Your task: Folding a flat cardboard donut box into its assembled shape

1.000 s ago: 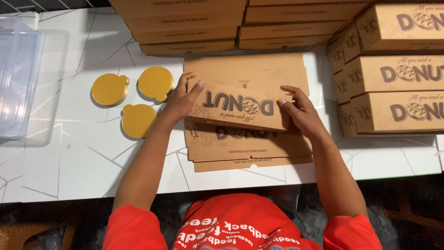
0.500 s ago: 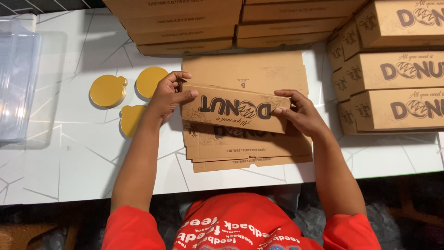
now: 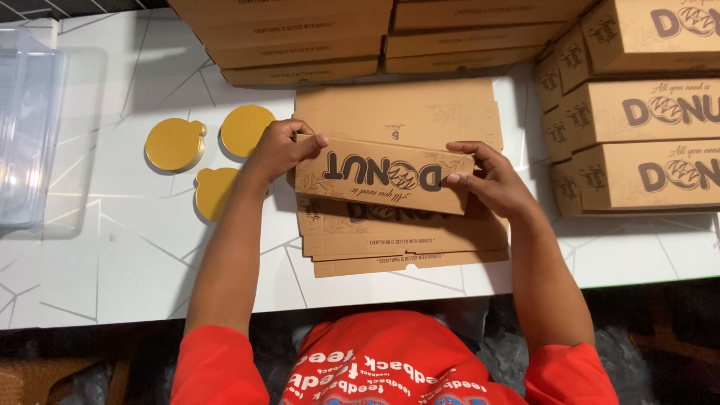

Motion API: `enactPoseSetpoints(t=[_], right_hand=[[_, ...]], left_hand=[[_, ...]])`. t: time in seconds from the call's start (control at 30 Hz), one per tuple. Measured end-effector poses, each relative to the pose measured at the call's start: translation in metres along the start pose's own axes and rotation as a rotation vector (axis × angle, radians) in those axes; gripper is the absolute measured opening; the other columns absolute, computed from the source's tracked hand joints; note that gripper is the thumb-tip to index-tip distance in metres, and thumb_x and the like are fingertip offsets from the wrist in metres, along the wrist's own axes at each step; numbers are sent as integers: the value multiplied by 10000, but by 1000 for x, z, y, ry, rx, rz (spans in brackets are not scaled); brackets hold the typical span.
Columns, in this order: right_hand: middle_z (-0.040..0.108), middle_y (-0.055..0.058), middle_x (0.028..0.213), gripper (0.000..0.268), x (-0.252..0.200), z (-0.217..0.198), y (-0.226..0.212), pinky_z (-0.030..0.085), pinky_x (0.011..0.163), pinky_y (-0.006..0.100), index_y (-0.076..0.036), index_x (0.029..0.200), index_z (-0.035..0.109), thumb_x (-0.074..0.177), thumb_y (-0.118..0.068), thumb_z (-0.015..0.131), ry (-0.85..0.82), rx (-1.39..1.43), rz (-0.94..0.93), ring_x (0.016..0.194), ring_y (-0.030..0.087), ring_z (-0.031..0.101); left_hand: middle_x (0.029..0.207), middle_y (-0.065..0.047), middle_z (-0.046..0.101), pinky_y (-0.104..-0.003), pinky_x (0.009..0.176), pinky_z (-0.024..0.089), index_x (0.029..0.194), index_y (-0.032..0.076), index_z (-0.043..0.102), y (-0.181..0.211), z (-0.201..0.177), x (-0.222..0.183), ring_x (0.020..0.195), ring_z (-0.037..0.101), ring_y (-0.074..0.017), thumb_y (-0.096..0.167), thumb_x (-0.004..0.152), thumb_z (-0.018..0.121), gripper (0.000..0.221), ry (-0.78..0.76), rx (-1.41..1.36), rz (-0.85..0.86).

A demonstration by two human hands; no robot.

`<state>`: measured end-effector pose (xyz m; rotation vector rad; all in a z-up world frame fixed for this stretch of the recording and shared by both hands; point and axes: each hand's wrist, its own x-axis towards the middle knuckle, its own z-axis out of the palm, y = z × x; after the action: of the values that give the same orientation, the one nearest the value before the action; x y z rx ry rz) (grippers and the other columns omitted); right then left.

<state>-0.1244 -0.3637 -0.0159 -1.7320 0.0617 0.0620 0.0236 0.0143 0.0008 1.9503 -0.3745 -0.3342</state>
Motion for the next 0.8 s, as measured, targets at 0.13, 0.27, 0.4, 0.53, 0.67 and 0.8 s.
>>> enactPoseSetpoints(t=[0.13, 0.27, 0.4, 0.53, 0.67, 0.8], right_hand=[[651, 103, 1199, 528, 0, 2, 3, 538, 819, 296, -50, 1375, 635, 870, -25, 786, 12, -2, 11, 1010, 171, 576], [487, -4, 857, 483, -3, 7, -11, 487, 620, 228, -72, 1389, 635, 922, -66, 760, 1, -18, 19, 735, 96, 516], [453, -14, 767, 473, 3, 0, -1, 511, 539, 236, -43, 1383, 616, 927, -50, 740, -34, 27, 20, 577, 101, 567], [514, 10, 701, 477, 14, -6, 6, 525, 488, 234, -21, 1392, 596, 929, -19, 715, -62, 62, 29, 500, 130, 608], [575, 55, 678, 501, 19, -6, -2, 528, 449, 252, 8, 1377, 589, 901, -2, 744, -103, 85, 41, 490, 147, 641], [593, 47, 682, 471, 17, -4, -25, 514, 469, 218, -19, 1373, 609, 924, -50, 747, -128, -6, 64, 521, 107, 628]], left_hand=[[797, -79, 583, -297, 629, 356, 844, 78, 735, 8, -2, 4, 687, 440, -133, 545, 890, 838, 481, -1, 35, -20], [724, 17, 564, -221, 637, 357, 873, 115, 697, -1, -2, 11, 690, 479, -72, 477, 926, 815, 384, -27, -137, -101], [710, 47, 493, -223, 667, 346, 1013, 141, 640, 3, -2, 12, 695, 478, -71, 451, 941, 788, 351, -134, -186, -114], [702, 42, 486, -229, 671, 348, 1037, 138, 687, 1, -6, 16, 688, 469, -73, 433, 919, 801, 337, -212, -115, -141], [685, 17, 599, -226, 674, 367, 827, 143, 710, -11, -5, 17, 690, 514, -99, 499, 910, 804, 377, -251, -46, -220], [708, 1, 643, -225, 705, 375, 892, 141, 763, -3, -5, 16, 739, 540, -102, 538, 920, 794, 399, -220, 74, -220]])
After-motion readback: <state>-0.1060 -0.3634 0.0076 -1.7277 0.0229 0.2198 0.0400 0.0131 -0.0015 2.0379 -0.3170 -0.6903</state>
